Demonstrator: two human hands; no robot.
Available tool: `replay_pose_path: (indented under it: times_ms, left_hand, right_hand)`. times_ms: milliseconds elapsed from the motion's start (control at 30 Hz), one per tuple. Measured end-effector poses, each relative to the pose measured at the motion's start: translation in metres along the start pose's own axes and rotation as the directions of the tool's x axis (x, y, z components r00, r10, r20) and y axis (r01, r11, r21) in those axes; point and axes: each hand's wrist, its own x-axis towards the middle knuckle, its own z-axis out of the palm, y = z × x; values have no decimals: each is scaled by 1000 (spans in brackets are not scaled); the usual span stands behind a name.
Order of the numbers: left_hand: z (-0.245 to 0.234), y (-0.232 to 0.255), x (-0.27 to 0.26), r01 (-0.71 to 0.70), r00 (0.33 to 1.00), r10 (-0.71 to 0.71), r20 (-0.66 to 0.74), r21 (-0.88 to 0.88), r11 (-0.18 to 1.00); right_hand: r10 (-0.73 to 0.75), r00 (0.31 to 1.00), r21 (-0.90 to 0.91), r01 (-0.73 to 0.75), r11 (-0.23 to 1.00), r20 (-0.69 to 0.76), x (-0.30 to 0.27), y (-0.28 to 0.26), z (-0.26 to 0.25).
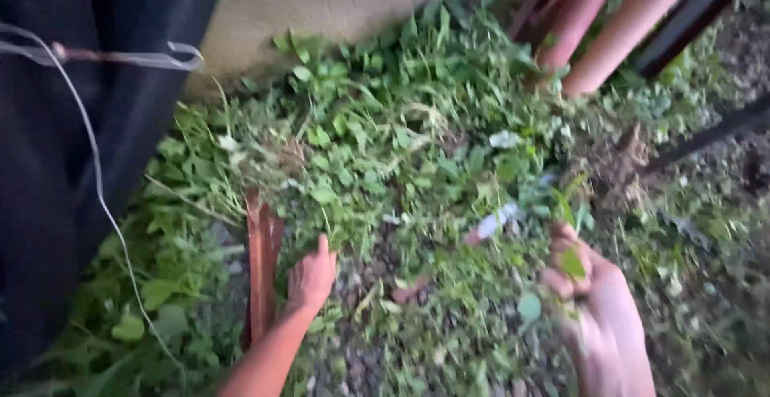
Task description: Clearing weeds and moving metal rods and pipes in an outdoor gravel area.
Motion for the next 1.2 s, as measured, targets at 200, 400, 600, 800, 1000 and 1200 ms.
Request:
replay_pose_path:
  times_ms: [200, 400, 600, 800, 1000, 1200]
  left_hand:
    - [22, -27, -13, 42, 994, -59, -92, -176, 983]
    - [-154, 84, 33, 266, 945, -315, -88, -353, 897]
    - [-111, 20, 157, 458, 585, -584, -563, -364, 811]
    - [-134, -26, 193, 688, 494, -866, -76, -574, 443]
    - [-108, 2, 180, 509, 673, -676, -300, -475, 718]
    - [-27, -69, 186, 281, 707, -510, -489, -468, 838]
  right_hand:
    - [-176, 962, -582, 21, 813, -211, 120, 6, -50]
    - [-512, 849, -974, -9, 227, -127, 182, 34, -43]
    - [-335, 871, -485, -132, -864, 359, 229, 59, -47]
    - [-259, 730, -487, 114, -866, 632, 248, 54, -106]
    - [-769, 622, -946, 315, 70, 150, 279, 39, -133]
    - [-786, 594, -848, 316, 424, -171, 299, -2, -167]
